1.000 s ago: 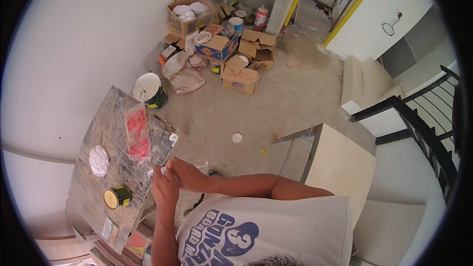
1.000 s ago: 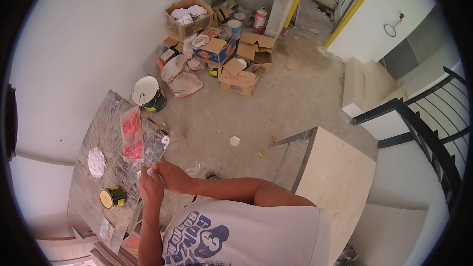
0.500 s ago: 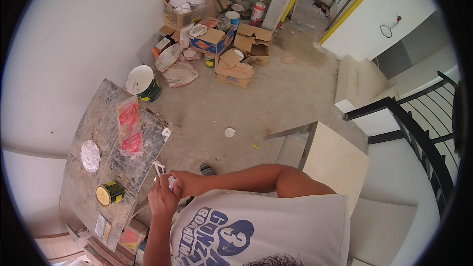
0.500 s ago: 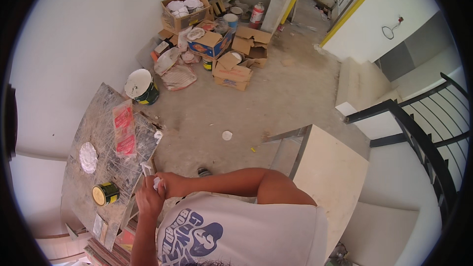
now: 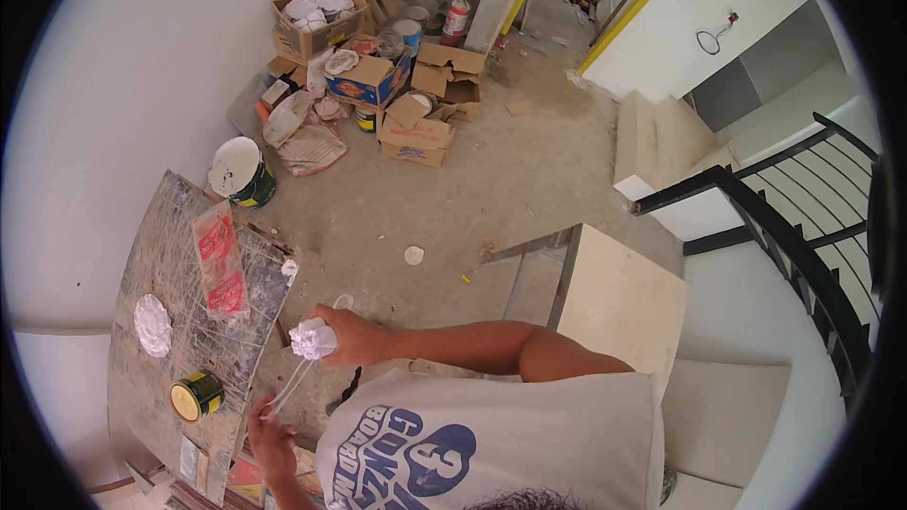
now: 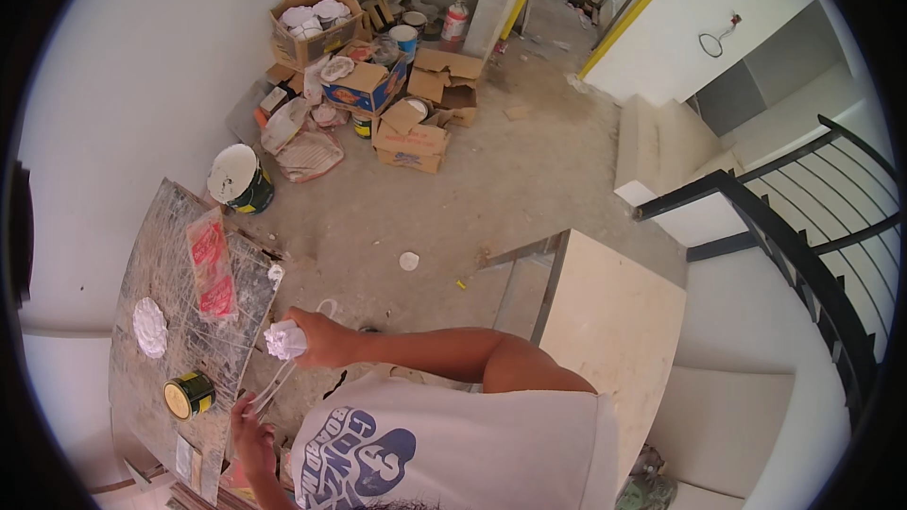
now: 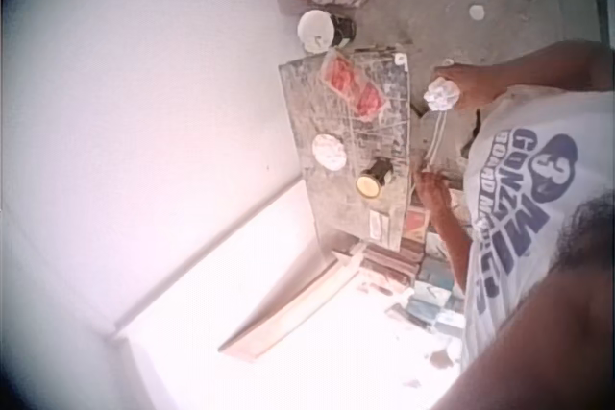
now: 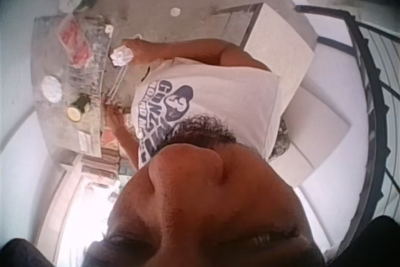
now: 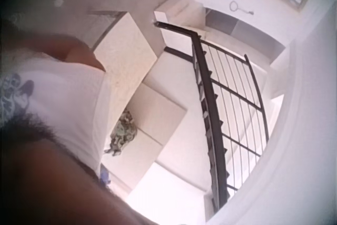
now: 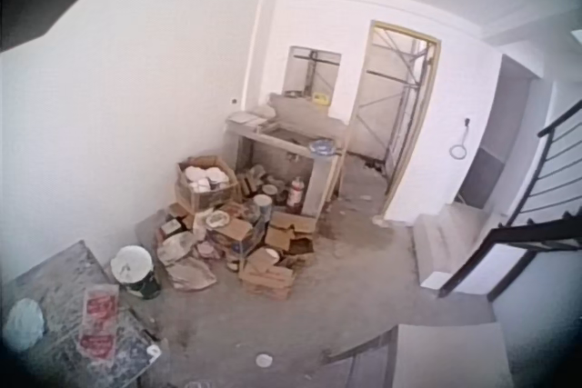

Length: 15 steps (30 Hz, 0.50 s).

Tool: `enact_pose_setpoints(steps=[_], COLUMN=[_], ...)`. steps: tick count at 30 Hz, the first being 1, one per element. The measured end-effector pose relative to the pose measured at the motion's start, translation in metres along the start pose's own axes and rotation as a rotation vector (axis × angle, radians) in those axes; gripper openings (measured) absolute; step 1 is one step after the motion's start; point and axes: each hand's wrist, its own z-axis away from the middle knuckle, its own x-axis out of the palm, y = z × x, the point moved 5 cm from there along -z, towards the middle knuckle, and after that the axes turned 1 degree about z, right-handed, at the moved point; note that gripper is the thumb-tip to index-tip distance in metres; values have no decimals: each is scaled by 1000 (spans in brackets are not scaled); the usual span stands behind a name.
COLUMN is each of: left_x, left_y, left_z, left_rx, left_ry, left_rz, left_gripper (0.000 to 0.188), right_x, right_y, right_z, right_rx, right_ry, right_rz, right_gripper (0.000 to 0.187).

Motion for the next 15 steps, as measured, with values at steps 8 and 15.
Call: enact_pose_setpoints(steps=[8,15], left_x=[5,93], left_y=[39,85], left_z=[26,39], left_rx=[82,438], left_ry=[-423,12], left_rz=[1347,-501], left_gripper=[28,97], right_x=[17,81], right_y=[-43,-61], right_z=[-20,-28], right_rx=[-26,-229], right_ry=[-118,-226], right_rz=[54,157], right_gripper=[53,48])
